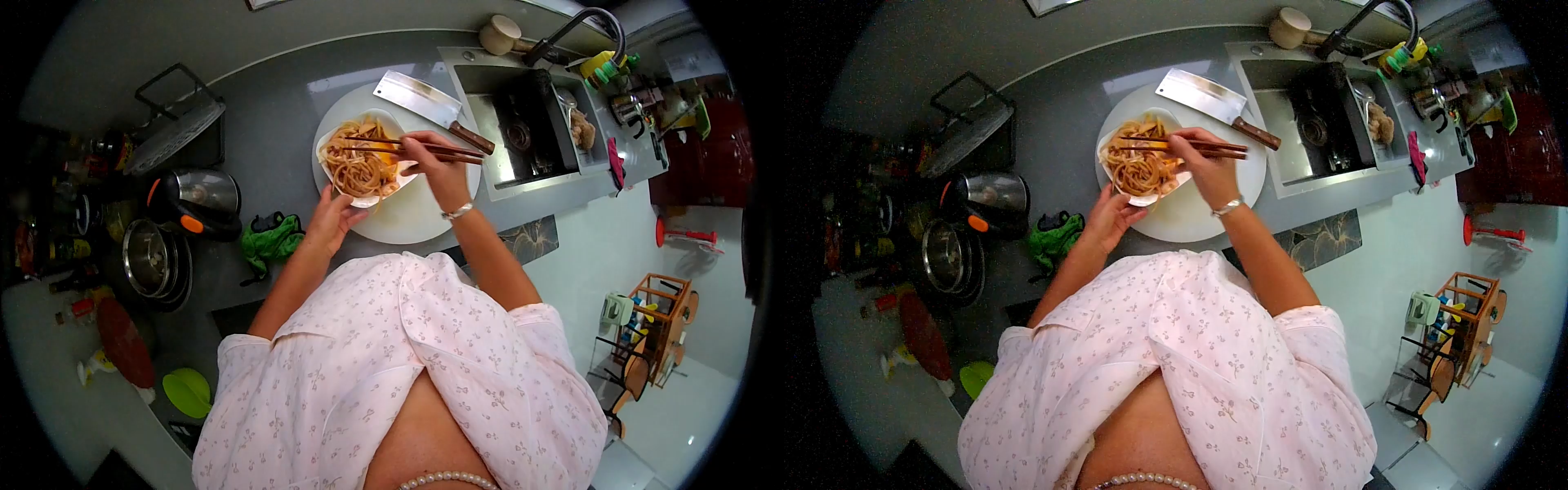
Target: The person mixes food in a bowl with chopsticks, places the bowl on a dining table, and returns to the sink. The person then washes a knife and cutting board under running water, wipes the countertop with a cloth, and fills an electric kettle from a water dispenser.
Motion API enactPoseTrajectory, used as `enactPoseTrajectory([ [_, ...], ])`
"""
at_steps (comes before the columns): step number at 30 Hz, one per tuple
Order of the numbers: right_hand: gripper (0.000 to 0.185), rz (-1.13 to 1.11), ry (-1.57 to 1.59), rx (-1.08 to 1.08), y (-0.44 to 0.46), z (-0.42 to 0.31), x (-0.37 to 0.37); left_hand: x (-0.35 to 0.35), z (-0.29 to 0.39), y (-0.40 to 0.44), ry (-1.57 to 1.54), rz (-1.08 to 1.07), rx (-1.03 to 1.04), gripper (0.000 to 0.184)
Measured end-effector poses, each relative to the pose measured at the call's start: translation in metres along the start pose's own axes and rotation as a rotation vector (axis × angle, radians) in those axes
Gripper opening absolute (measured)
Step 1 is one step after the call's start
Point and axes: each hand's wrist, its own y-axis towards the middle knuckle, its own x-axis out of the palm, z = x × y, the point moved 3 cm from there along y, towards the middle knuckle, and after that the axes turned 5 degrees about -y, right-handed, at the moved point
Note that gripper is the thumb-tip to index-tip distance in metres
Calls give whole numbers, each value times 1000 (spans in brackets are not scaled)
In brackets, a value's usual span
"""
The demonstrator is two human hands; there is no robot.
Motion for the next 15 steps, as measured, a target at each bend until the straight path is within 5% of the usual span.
enactPoseTrajectory([
  [8, 16, -1, -155, -34, 14, 44, 11, 3, 0, -1, -15, -9, 5, 64],
  [15, 19, 76, -158, 6, 9, 9, -21, 2, -3, 2, -3, 5, 26, 56],
])
